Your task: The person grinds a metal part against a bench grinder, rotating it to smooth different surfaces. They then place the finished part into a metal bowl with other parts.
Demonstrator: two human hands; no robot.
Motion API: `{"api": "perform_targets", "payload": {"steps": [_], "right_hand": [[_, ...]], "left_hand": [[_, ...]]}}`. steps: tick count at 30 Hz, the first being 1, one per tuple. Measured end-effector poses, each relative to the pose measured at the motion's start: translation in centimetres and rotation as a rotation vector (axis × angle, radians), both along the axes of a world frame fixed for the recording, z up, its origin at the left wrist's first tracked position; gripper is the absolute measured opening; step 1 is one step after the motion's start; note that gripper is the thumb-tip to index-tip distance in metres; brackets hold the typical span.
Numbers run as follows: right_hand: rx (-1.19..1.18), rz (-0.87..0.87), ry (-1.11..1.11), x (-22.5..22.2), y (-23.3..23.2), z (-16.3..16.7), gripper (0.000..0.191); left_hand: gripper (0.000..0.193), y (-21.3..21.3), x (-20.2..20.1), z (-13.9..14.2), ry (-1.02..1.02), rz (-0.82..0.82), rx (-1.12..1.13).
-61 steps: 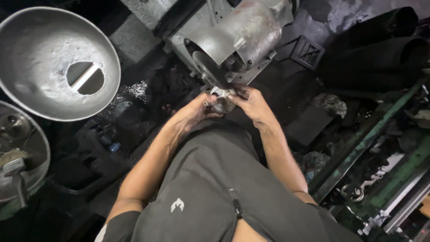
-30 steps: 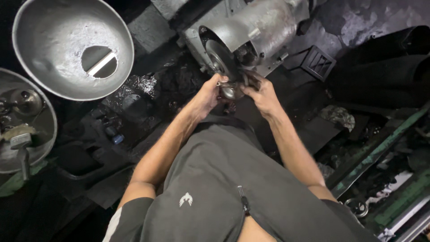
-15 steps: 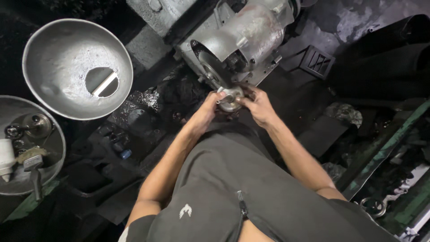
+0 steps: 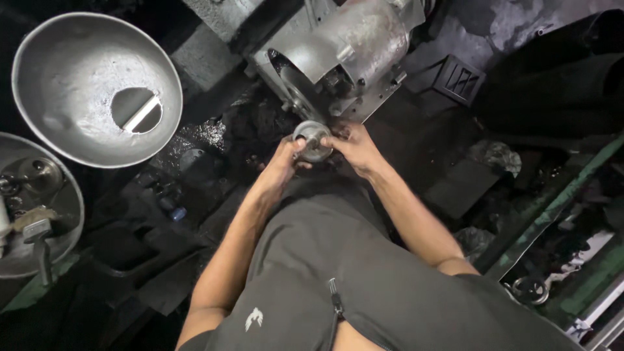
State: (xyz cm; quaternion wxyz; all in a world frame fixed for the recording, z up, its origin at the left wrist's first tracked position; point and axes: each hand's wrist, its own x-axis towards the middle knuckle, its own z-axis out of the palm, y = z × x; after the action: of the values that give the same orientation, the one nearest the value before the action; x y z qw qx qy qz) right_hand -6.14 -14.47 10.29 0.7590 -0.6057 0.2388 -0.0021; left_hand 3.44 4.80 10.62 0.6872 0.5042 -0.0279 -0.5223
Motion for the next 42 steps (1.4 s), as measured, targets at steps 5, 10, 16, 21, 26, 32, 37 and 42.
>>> {"api": "perform_targets", "payload": {"steps": [5, 10, 16, 21, 26, 32, 37, 42], "right_hand": [[0.005, -0.065, 0.100, -1.6, -1.0, 2.7, 0.043], [-0.029, -0.145, -0.016, -2.5, -1.9, 4.9, 0.045], [-0.009, -0.132, -0.061, -1.4, -1.2, 4.7, 0.047], [-0.034, -0.072, -0.035, 1.1, -0.7, 2.7, 0.053], [0.036, -0.045, 0.007, 1.5, 0.1, 0.6, 0.044], [0.123, -0.152, -0.027, -2.4, 1.0, 1.1, 0.043], [0.055, -0.049, -0.024, -2.1, -0.5, 2.8, 0.046], [-0.040, 0.077, 0.001, 0.9, -1.2, 3.0, 0.046]], "left_hand": [[0.070, -0.7, -0.7, 1.1, -0.035, -0.135, 0.045], [0.057, -4.1, -0.9, 0.9, 0.396, -0.107, -0.236], [0.057, -4.6, 0.2, 0.9, 0.473, -0.024, -0.326], [0.063, -3.2, 1.4, 0.1, 0.518, 0.036, -0.325], [0.058, -2.1, 1.1, -0.8, 0.412, 0.078, -0.294], [0.055, -2.1, -0.1, -0.4, 0.337, -0.027, -0.235], [0.054, -3.1, 1.0, 0.2, 0.294, -0.017, -0.203], [0.058, -2.9, 2.8, 0.3, 0.339, 0.055, -0.145]]}}
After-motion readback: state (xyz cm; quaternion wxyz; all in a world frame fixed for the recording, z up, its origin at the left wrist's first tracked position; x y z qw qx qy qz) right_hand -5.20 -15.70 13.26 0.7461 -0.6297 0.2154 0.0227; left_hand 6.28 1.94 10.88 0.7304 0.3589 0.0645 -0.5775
